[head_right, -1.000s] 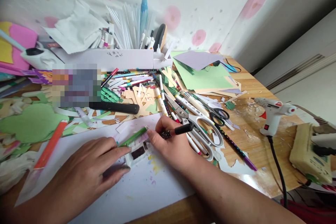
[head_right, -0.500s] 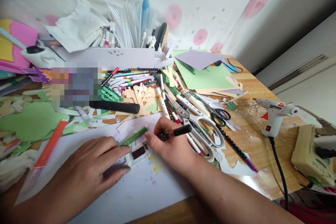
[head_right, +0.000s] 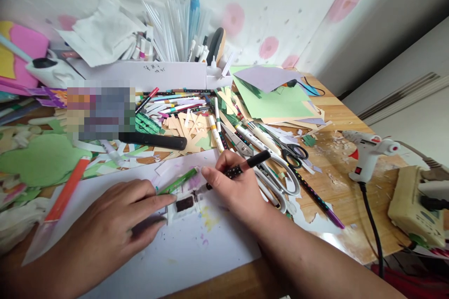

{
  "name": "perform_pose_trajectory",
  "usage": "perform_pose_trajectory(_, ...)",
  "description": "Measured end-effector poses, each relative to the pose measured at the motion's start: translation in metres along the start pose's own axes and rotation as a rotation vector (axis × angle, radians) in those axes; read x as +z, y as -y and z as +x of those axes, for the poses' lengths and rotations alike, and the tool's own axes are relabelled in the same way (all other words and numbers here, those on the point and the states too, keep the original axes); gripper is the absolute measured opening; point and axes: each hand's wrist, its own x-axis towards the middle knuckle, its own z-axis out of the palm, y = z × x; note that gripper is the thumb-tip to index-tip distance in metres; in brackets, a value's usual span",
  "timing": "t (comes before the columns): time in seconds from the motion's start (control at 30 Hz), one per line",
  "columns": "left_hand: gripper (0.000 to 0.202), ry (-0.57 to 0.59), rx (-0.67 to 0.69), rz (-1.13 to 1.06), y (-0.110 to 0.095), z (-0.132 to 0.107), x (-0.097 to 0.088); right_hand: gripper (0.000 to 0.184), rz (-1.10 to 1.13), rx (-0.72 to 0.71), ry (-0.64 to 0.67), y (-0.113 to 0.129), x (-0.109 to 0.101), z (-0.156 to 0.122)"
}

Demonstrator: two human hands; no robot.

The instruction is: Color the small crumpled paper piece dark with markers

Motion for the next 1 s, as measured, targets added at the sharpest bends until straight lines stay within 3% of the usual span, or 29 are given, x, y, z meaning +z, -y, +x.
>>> perform_pose_trajectory(0.23, 0.026, -0.085, 0.018, -0.025, -0.003, -0.001, -0.002, 0.031, 0.141, 0.027, -0.057, -0.005, 0.001, -0.001)
perform_pose_trajectory(0.4, 0.028, 0.018, -0.032, 0.057, -0.007, 0.003, 0.000, 0.022, 0.077, 0.001, 0.029, -0.003, 0.001, 0.001)
perform_pose_trajectory(0.67, 0.038, 0.091, -0.012, -0.005, 0.004, 0.003, -0.011, 0.024, 0.045, 0.030, 0.166, 0.005, 0.000, -0.001)
perform_pose_trajectory(0.87, 0.022, 0.054, -0.019, -0.047, 0.008, 0.004, -0.012, 0.026, -0.042, -0.011, 0.281, 0.012, 0.004, -0.009)
perform_pose_trajectory(1.0, 0.017, 0.030, -0.007, -0.033, 0.008, 0.005, -0.006, 0.026, -0.048, -0.035, 0.207, 0.009, 0.004, -0.007)
